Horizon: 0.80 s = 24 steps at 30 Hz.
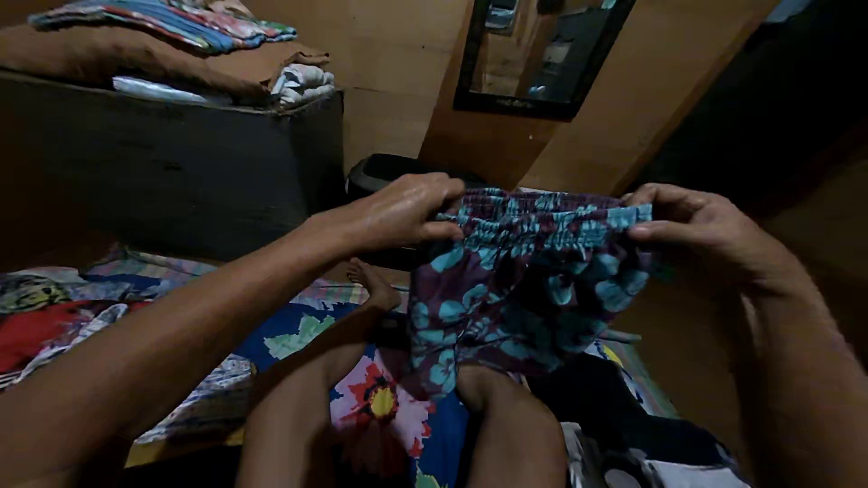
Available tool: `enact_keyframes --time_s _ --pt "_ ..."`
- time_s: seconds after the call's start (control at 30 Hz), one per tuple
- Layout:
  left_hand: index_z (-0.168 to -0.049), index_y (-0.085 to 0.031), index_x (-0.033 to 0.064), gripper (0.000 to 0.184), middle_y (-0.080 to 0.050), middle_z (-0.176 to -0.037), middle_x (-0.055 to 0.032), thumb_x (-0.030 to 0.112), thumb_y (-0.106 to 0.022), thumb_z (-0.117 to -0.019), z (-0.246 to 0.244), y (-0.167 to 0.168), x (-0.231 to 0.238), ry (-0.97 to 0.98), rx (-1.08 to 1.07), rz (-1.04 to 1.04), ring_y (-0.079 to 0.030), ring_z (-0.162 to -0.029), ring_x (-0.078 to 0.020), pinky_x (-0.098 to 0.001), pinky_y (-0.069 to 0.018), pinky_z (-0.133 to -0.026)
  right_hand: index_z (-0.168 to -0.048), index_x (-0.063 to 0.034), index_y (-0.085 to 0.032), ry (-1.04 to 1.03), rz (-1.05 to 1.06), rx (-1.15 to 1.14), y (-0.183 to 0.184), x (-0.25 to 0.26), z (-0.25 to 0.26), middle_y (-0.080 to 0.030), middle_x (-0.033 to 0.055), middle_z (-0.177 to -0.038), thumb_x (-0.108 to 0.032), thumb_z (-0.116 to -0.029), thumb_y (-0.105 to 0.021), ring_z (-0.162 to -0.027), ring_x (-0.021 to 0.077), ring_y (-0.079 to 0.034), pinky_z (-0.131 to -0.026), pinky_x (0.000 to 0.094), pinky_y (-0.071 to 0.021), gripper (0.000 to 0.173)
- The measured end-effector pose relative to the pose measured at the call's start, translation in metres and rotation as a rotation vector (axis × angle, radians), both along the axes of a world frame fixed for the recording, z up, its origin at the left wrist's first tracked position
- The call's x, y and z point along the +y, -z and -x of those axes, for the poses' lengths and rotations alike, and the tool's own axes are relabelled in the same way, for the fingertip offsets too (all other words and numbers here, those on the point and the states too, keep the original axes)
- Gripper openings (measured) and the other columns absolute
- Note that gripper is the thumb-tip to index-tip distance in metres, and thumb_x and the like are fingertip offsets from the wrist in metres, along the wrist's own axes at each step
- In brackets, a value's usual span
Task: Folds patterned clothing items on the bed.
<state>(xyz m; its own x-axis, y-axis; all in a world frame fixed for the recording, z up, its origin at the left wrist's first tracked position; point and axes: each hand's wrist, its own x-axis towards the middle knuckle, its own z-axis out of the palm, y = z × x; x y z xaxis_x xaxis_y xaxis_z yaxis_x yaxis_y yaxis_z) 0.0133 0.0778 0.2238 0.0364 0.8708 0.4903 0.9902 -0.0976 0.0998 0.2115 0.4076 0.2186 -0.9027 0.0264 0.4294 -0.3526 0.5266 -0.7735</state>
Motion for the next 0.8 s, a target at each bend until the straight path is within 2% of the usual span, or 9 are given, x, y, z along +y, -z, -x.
enact_keyframes --time_s 0.1,0.2,0.27,0.33,0.43,0.6,0.67,0.73,0.8 --pt "-0.100 -0.063 -0.0078 0.024 -0.060 -0.092 -0.0180 0.015 -0.069 -0.0959 0.001 -0.014 -0.001 -0.041 -0.060 0.097 -0.060 -0.085 -0.0256 -0.0381 -0.0496 -0.078 -0.093 -0.0238 -0.066 -0.012 -0.060 0.017 -0.018 -0.001 0.001 -0.068 -0.0120 -0.085 -0.014 -0.0907 -0.066 -0.068 -0.0036 -0.062 -0.059 0.0124 -0.0528 0.010" --pt "-0.102 -0.062 -0.0026 0.019 -0.063 -0.092 -0.0148 0.015 -0.068 -0.0971 -0.016 -0.007 -0.015 -0.216 -0.099 -0.052 -0.061 -0.083 -0.0228 -0.0373 -0.0514 -0.077 -0.094 -0.0246 -0.063 0.011 -0.085 0.064 -0.025 -0.009 0.013 -0.067 -0.0147 -0.085 -0.012 -0.0934 -0.061 -0.068 -0.0059 -0.061 -0.060 0.0112 -0.0521 0.013" --pt "-0.104 -0.061 0.0063 0.013 -0.064 -0.098 -0.0096 0.015 -0.069 -0.0970 -0.034 0.010 -0.022 -0.467 -0.105 -0.114 -0.064 -0.088 -0.0193 -0.0332 -0.0537 -0.081 -0.113 -0.0120 -0.060 0.112 -0.145 -0.035 -0.024 -0.024 0.033 -0.067 -0.0029 -0.091 -0.004 -0.0931 -0.061 -0.074 0.0024 -0.063 -0.067 0.0201 -0.0554 0.022" --pt "-0.117 -0.059 -0.0052 0.020 -0.064 -0.111 -0.0209 0.003 -0.063 -0.0987 -0.010 -0.011 -0.030 -0.396 -0.067 0.058 -0.065 -0.103 -0.0318 -0.0441 -0.0521 -0.093 -0.133 -0.0037 -0.056 0.179 -0.243 -0.103 -0.026 -0.042 0.056 -0.067 0.0081 -0.105 0.001 -0.0939 -0.062 -0.086 0.0089 -0.065 -0.080 0.0292 -0.0559 0.040" --pt "-0.126 -0.054 -0.0073 0.027 -0.058 -0.121 -0.0275 0.002 -0.056 -0.1004 0.020 -0.026 -0.049 -0.368 0.075 0.060 -0.063 -0.109 -0.0402 -0.0495 -0.0515 -0.095 -0.116 0.0022 -0.063 0.232 -0.359 -0.056 -0.023 -0.075 0.089 -0.066 0.0117 -0.098 0.002 -0.0943 -0.065 -0.083 0.0124 -0.061 -0.079 0.0347 -0.0519 0.021" --pt "-0.143 -0.050 0.0011 0.043 -0.054 -0.136 -0.0262 0.000 -0.054 -0.0998 -0.018 -0.023 -0.093 -0.603 0.140 -0.100 -0.059 -0.121 -0.0375 -0.0440 -0.0493 -0.102 -0.117 -0.0007 -0.060 0.138 -0.237 0.096 0.012 -0.118 0.118 -0.063 0.0082 -0.101 -0.001 -0.0973 -0.060 -0.079 0.0085 -0.058 -0.073 0.0283 -0.0516 0.019" --pt "-0.135 -0.060 0.0035 0.042 -0.065 -0.124 -0.0189 -0.002 -0.061 -0.0934 -0.041 0.002 -0.097 -0.619 0.183 -0.329 -0.065 -0.113 -0.0297 -0.0374 -0.0521 -0.098 -0.113 -0.0052 -0.062 0.058 -0.098 0.135 0.033 -0.127 0.123 -0.064 0.0036 -0.105 -0.002 -0.0967 -0.059 -0.078 0.0053 -0.059 -0.067 0.0244 -0.0516 0.016" --pt "-0.142 -0.054 0.0011 0.058 -0.063 -0.126 -0.0222 -0.002 -0.069 -0.0865 -0.062 0.002 -0.118 -0.444 0.151 -0.254 -0.062 -0.116 -0.0352 -0.0439 -0.0528 -0.098 -0.109 -0.0074 -0.064 -0.021 0.020 0.164 0.057 -0.129 0.124 -0.064 -0.0003 -0.116 -0.002 -0.0949 -0.058 -0.088 0.0022 -0.062 -0.073 0.0211 -0.0543 0.017" --pt "-0.137 -0.061 0.0100 0.053 -0.064 -0.113 -0.0160 0.007 -0.075 -0.0864 -0.100 0.034 -0.110 -0.415 0.109 -0.282 -0.065 -0.100 -0.0287 -0.0385 -0.0575 -0.081 -0.102 -0.0081 -0.067 -0.038 0.116 0.151 0.088 -0.131 0.115 -0.064 -0.0025 -0.120 -0.001 -0.0925 -0.057 -0.098 0.0020 -0.062 -0.082 0.0214 -0.0541 0.015"
